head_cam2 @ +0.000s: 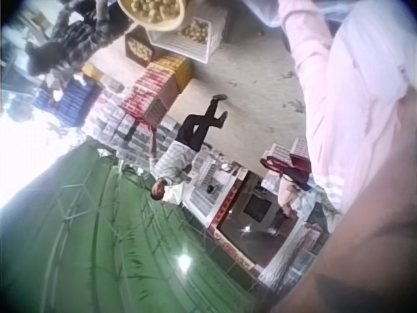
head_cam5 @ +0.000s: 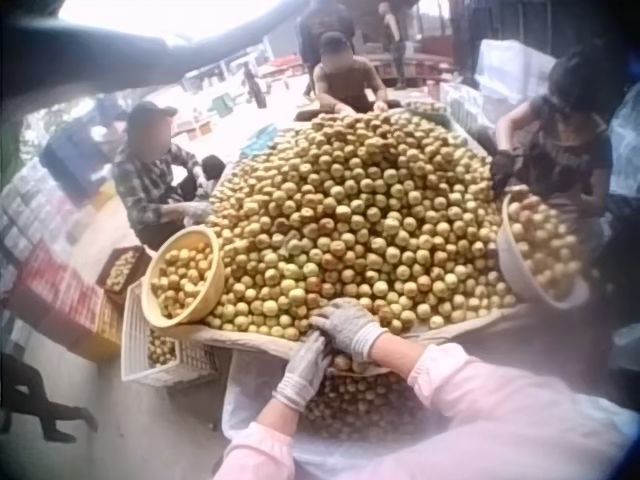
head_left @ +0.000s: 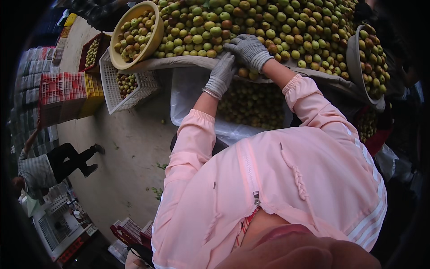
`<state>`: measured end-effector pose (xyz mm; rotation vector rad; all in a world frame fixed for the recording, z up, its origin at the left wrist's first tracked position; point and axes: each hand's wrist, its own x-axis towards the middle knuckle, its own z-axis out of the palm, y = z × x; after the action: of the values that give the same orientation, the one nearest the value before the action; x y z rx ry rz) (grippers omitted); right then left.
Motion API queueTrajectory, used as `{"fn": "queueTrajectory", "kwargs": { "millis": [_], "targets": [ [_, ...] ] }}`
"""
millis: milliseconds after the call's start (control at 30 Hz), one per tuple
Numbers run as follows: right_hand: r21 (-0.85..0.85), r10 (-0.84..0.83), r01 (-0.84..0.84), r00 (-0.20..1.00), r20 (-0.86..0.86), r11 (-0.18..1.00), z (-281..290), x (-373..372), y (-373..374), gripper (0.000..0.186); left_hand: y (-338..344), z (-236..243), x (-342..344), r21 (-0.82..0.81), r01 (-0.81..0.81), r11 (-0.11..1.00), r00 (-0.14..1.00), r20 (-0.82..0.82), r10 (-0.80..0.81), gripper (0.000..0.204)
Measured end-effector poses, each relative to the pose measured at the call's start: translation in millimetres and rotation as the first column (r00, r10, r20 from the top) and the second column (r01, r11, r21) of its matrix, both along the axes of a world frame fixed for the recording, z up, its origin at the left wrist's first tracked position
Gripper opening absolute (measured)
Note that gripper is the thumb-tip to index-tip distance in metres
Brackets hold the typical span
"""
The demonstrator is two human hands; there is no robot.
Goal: The person sorts green olives by hand, picking them from a large pile on a table and placing them into a white bin below. The person wears gloves and continues the repetitive sorting motion throughout the clip.
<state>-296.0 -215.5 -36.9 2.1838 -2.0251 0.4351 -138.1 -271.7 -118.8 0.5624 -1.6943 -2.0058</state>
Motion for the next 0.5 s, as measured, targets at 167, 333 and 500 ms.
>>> {"fn": "queueTrajectory", "kwargs": {
  "millis": [167,333,500],
  "targets": [
    [0.029,-0.002,0.003,0.999,-0.054,1.0,-2,0,1,0.022,-2,-6,5,-0.196,0.079,0.977,0.991,0.119,-0.056,0.037],
    [0.047,-0.009,0.012,0.998,-0.06,0.999,-1,-4,0,0.021,1,3,5,-0.592,0.132,0.795,0.979,0.203,-0.012,0.036],
    [-0.122,0.134,-0.122,0.986,0.096,0.985,-13,-11,1,0.027,6,27,8,-0.83,0.206,0.519,0.957,0.28,0.068,0.041]
  ]
}}
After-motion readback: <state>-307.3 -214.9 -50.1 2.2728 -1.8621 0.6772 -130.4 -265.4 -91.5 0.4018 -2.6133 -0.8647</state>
